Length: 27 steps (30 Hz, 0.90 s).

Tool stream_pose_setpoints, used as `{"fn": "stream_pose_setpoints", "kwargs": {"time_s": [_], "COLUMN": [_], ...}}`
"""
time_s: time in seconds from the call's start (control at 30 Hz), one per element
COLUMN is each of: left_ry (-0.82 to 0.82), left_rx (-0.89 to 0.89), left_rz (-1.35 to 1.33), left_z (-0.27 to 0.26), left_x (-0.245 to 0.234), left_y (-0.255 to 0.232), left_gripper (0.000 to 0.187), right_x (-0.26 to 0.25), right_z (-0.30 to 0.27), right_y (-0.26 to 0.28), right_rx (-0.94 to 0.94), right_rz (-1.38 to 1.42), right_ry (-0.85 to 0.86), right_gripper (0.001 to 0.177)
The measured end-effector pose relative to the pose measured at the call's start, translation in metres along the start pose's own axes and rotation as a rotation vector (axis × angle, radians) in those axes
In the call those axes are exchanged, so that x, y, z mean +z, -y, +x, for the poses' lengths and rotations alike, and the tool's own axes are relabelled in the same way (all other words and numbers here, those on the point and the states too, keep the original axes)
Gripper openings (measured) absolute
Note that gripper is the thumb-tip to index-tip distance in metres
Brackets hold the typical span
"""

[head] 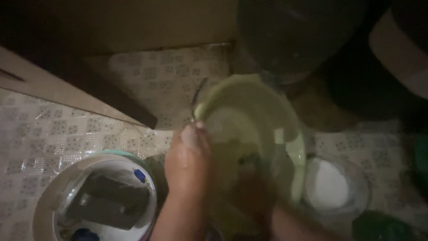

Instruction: The person washes cups, a jar, a plate, and silverware by hand in basins of soapy water, scrubs them with a sponge, and pours water from a pitcher to rinse a basin before emptying the water into a toilet.

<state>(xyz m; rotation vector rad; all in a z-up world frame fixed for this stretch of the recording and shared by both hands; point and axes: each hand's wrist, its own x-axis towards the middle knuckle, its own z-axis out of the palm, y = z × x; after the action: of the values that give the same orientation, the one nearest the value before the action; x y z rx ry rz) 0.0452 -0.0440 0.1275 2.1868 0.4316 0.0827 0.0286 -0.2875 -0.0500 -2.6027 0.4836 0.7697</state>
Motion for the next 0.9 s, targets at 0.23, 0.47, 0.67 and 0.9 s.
{"fn": "stream_pose_setpoints", "kwargs": {"time_s": [0.23, 0.47, 0.67, 0.9], "left_ry": [-0.025, -0.174, -0.154, -0.194], "left_rx": [-0.037, 0.267, -0.063, -0.139], "left_rz": [0.267, 0.477, 0.057, 0.134], "left_z": [0.018, 0.042, 0.011, 0.006], "left_x": [0.010, 0.018, 0.038, 0.045], "left_y": [-0.001, 0.068, 0.031, 0.059], "left_gripper": [0.043, 0.029, 0.038, 0.042], "right_x": [0.077, 0.042, 0.024, -0.046], "right_z": [-0.041, -0.051, -0.033, 0.017], "right_y": [0.009, -0.021, 0.035, 0.127], "right_rx": [0.040, 0.063, -0.206, -0.338], "right_rz": [0.372, 0.248, 0.079, 0.760], "right_ry": [0.231, 0.351, 0.119, -0.095], "right_gripper": [0.043, 0.040, 0.050, 0.059]}}
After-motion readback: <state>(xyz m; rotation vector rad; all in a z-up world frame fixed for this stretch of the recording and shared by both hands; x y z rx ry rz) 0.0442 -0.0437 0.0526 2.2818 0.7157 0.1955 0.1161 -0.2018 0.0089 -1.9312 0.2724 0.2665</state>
